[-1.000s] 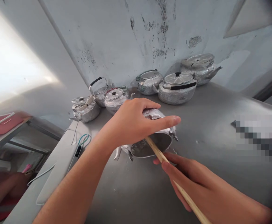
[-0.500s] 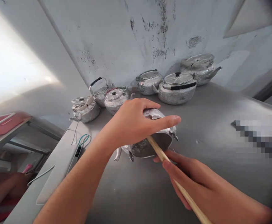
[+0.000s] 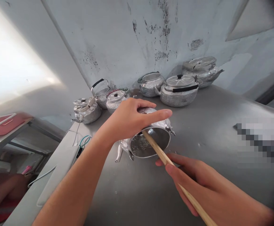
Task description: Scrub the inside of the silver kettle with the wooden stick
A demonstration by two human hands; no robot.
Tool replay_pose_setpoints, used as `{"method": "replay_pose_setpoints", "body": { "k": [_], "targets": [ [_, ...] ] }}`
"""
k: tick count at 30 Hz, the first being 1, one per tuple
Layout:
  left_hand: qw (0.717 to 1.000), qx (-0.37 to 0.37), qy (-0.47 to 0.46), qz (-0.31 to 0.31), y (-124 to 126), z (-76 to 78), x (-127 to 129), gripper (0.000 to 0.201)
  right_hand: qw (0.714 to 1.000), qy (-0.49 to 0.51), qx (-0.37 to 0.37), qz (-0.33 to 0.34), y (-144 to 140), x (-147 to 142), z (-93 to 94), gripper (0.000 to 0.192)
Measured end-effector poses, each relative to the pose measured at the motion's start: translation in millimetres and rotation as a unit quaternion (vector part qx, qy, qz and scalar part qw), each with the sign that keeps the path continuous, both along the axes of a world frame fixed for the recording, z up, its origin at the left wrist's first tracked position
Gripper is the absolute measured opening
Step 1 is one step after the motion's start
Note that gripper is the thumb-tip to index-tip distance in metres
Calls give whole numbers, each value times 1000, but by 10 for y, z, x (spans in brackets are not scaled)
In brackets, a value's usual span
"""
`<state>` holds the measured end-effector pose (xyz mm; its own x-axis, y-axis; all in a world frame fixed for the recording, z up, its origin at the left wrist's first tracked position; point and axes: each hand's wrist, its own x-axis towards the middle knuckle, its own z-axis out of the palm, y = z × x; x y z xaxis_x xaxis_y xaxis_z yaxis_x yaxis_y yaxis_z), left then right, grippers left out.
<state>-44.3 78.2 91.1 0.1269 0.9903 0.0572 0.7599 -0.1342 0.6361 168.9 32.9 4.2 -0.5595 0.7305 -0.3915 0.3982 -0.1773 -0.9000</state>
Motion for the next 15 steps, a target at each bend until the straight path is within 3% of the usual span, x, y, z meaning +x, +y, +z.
{"method": "replay_pose_setpoints", "body": {
  "k": [7, 12, 15],
  "targets": [
    [998, 0, -45, -37, 41, -1, -86, 48, 998, -22, -45, -32, -21, 18, -64, 64],
    [999, 19, -11, -28, 1, -22, -85, 61, 997, -39, -65, -25, -10, -48, -4, 74],
    [995, 66, 52, -61, -64, 4, -50, 64, 997, -36, -57, -21, 13, -57, -23, 72]
  ]
}}
